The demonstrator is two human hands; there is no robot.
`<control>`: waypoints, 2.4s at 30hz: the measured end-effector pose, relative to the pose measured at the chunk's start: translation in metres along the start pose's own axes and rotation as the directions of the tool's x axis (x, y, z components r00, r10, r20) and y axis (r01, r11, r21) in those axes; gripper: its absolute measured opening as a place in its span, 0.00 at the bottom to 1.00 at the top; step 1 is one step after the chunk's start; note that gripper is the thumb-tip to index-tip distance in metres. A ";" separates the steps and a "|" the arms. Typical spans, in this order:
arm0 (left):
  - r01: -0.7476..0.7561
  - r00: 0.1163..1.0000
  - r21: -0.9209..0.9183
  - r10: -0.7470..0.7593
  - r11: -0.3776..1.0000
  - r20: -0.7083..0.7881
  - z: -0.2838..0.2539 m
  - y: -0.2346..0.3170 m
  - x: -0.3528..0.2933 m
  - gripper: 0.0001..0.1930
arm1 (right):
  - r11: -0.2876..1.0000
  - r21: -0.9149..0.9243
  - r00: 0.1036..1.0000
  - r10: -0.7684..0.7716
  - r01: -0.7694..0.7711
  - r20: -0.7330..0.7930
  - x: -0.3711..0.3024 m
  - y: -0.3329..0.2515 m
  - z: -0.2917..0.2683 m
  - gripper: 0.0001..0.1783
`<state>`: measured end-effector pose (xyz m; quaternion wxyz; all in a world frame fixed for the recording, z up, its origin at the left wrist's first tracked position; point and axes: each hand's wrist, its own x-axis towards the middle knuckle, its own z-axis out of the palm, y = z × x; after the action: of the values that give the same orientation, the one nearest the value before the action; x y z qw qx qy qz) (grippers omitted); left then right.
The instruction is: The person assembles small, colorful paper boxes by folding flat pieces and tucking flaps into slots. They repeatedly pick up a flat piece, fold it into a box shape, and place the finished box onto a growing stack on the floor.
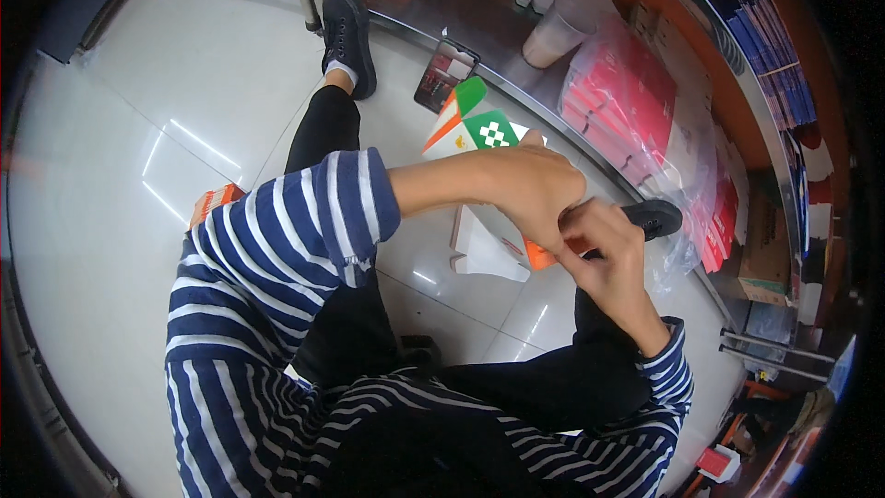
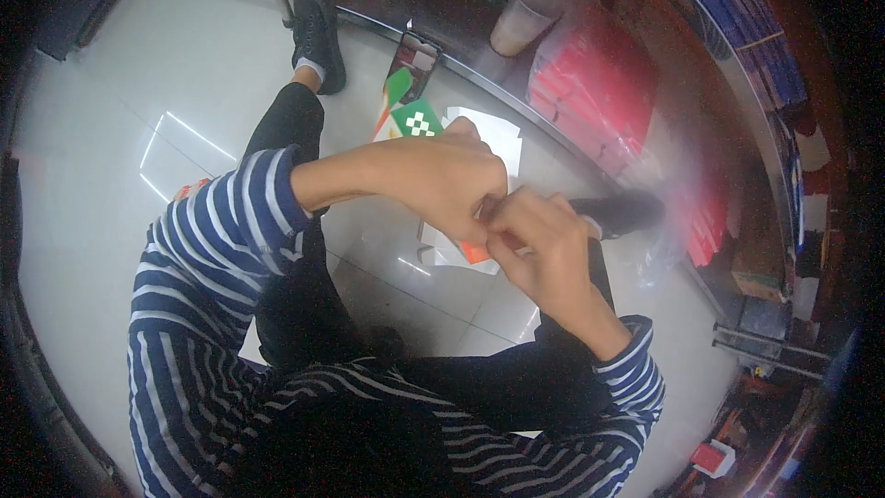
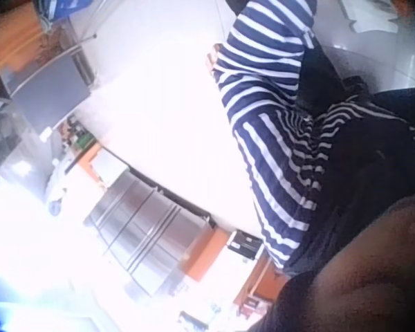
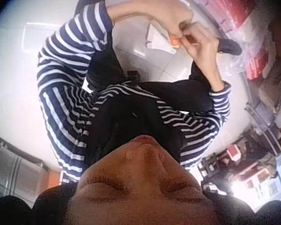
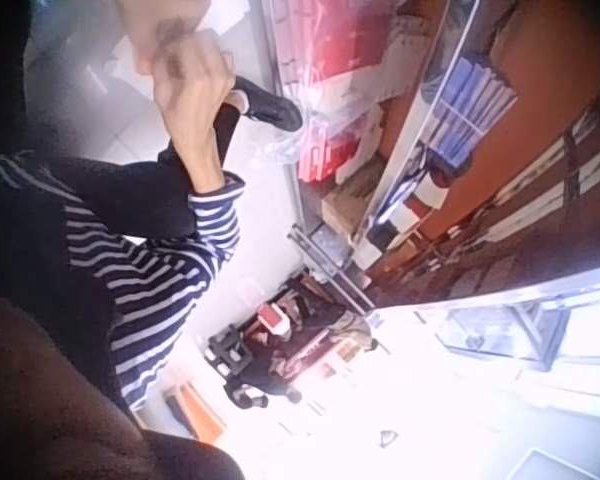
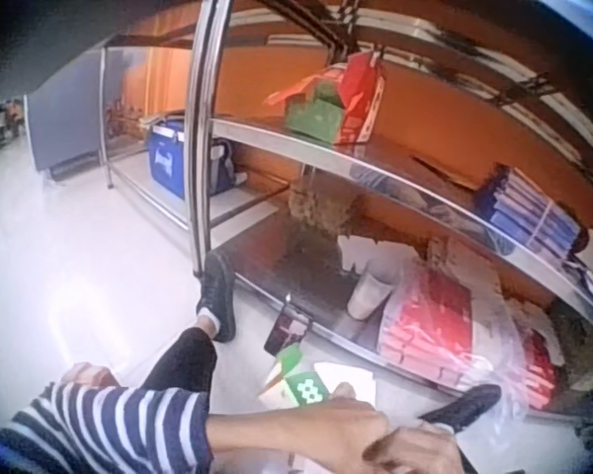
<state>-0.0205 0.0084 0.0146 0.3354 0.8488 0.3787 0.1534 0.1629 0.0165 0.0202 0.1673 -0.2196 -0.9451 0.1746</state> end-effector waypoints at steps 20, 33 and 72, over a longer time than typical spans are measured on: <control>-0.367 0.855 0.721 0.519 0.587 0.013 0.021 0.007 -0.013 0.02 | 0.807 0.557 0.927 0.339 -0.199 -0.160 -0.004 0.038 -0.034 0.09; -0.382 0.609 0.776 0.768 0.502 -0.197 0.026 0.033 0.003 0.16 | 0.582 0.783 0.867 0.485 -0.220 -0.117 0.021 0.019 -0.009 0.07; -0.211 0.684 0.017 0.160 0.977 -0.712 -0.006 0.038 -0.021 0.16 | 0.822 -0.440 0.669 -0.557 0.362 -0.491 0.004 0.000 -0.032 0.13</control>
<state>-0.0172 -0.0230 0.0450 0.1745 0.7464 0.3855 0.5137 0.1720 0.0260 0.0494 0.4604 -0.0376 -0.8812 -0.1010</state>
